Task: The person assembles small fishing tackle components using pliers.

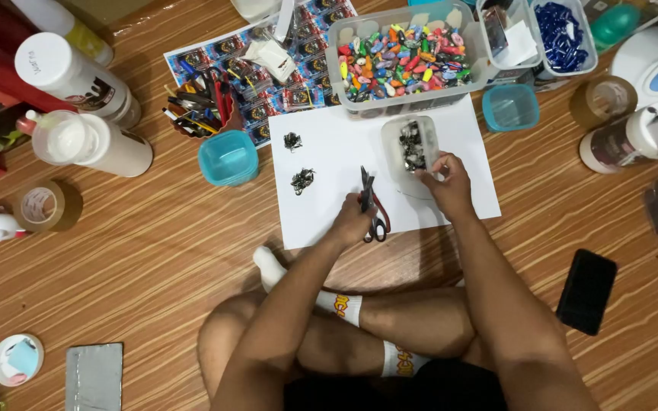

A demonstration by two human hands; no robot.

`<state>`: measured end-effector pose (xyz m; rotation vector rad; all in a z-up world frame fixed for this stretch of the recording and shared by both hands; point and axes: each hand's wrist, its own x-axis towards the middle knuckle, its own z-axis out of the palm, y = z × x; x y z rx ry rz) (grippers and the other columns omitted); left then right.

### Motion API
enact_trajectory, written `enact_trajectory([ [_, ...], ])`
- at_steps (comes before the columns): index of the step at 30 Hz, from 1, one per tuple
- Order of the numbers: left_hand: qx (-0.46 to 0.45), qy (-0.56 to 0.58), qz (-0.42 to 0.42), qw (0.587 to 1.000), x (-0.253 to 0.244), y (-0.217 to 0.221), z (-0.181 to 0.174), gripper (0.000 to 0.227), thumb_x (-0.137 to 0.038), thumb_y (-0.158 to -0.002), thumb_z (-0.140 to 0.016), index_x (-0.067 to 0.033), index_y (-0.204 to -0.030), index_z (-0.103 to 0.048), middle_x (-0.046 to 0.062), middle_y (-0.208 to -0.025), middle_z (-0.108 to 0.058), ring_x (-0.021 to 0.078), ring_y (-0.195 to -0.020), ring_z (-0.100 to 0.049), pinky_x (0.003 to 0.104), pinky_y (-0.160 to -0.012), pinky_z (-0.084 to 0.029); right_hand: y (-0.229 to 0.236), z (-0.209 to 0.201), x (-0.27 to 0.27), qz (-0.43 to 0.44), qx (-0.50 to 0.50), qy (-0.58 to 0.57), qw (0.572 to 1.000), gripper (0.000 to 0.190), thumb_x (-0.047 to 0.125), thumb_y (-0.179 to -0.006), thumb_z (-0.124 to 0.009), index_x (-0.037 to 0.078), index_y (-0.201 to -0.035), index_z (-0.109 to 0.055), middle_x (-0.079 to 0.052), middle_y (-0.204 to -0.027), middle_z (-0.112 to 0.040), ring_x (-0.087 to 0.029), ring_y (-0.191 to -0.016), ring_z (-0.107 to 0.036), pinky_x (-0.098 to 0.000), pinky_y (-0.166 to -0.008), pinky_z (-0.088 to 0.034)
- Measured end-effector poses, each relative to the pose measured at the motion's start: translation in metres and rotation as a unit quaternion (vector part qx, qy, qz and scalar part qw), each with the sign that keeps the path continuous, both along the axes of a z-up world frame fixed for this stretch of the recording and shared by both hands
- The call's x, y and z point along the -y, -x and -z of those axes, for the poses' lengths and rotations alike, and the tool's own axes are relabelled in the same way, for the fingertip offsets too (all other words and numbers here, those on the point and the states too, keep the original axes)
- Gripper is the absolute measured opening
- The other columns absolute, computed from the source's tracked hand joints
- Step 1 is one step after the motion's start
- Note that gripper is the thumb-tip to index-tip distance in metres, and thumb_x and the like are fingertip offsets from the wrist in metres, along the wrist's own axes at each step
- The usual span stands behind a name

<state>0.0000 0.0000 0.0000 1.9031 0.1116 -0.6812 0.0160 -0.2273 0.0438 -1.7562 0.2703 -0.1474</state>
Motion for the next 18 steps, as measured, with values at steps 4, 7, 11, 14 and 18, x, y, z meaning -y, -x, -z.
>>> enact_trajectory([
  [4, -0.037, 0.014, 0.028, 0.999, -0.007, 0.003, -0.037, 0.054, -0.037, -0.095, -0.061, -0.0035, -0.134, -0.046, 0.022, -0.118, -0.064, 0.0404, -0.118, -0.064, 0.049, -0.102, -0.049, 0.006, -0.005, -0.002, -0.005, 0.007, 0.140, 0.990, 0.035, 0.014, -0.086, -0.088, 0.007, -0.094, -0.055, -0.017, -0.144, -0.047, -0.044, -0.126, -0.057, -0.0359, -0.095, -0.057],
  [7, -0.039, 0.001, 0.030, 0.999, -0.009, -0.001, -0.031, 0.057, -0.042, -0.094, -0.062, -0.0057, -0.135, -0.045, 0.022, -0.119, -0.065, 0.0389, -0.118, -0.065, 0.050, -0.100, -0.049, 0.010, -0.022, -0.011, -0.012, 0.002, 0.183, 0.983, 0.031, 0.005, -0.083, -0.085, 0.002, -0.093, -0.055, -0.021, -0.145, -0.044, -0.048, -0.131, -0.053, -0.0400, -0.104, -0.054],
  [11, -0.049, 0.014, 0.002, 0.999, -0.011, -0.001, -0.019, 0.057, -0.043, -0.092, -0.064, -0.0070, -0.133, -0.048, 0.018, -0.115, -0.067, 0.0354, -0.114, -0.067, 0.046, -0.098, -0.050, 0.015, -0.038, -0.022, -0.066, 0.085, 0.305, 0.946, 0.029, -0.004, -0.082, -0.080, 0.003, -0.092, -0.054, -0.017, -0.145, -0.043, -0.047, -0.138, -0.045, -0.0479, -0.110, -0.049],
  [14, -0.055, 0.028, -0.019, 0.998, -0.009, -0.002, -0.018, 0.058, -0.042, -0.091, -0.065, -0.0054, -0.133, -0.049, 0.019, -0.114, -0.067, 0.0355, -0.114, -0.067, 0.047, -0.099, -0.050, 0.014, -0.037, -0.023, -0.078, 0.120, 0.378, 0.915, 0.026, -0.010, -0.079, -0.076, 0.002, -0.087, -0.056, -0.015, -0.145, -0.044, -0.045, -0.140, -0.041, -0.0441, -0.109, -0.049],
  [18, -0.058, 0.037, -0.031, 0.997, -0.010, -0.004, -0.014, 0.058, -0.042, -0.093, -0.062, -0.0044, -0.135, -0.049, 0.020, -0.117, -0.065, 0.0370, -0.119, -0.064, 0.048, -0.099, -0.049, 0.006, -0.018, -0.017, -0.038, 0.209, 0.410, 0.887, 0.028, -0.010, -0.078, -0.078, 0.005, -0.084, -0.055, -0.011, -0.140, -0.048, -0.041, -0.136, -0.044, -0.0374, -0.105, -0.051],
])
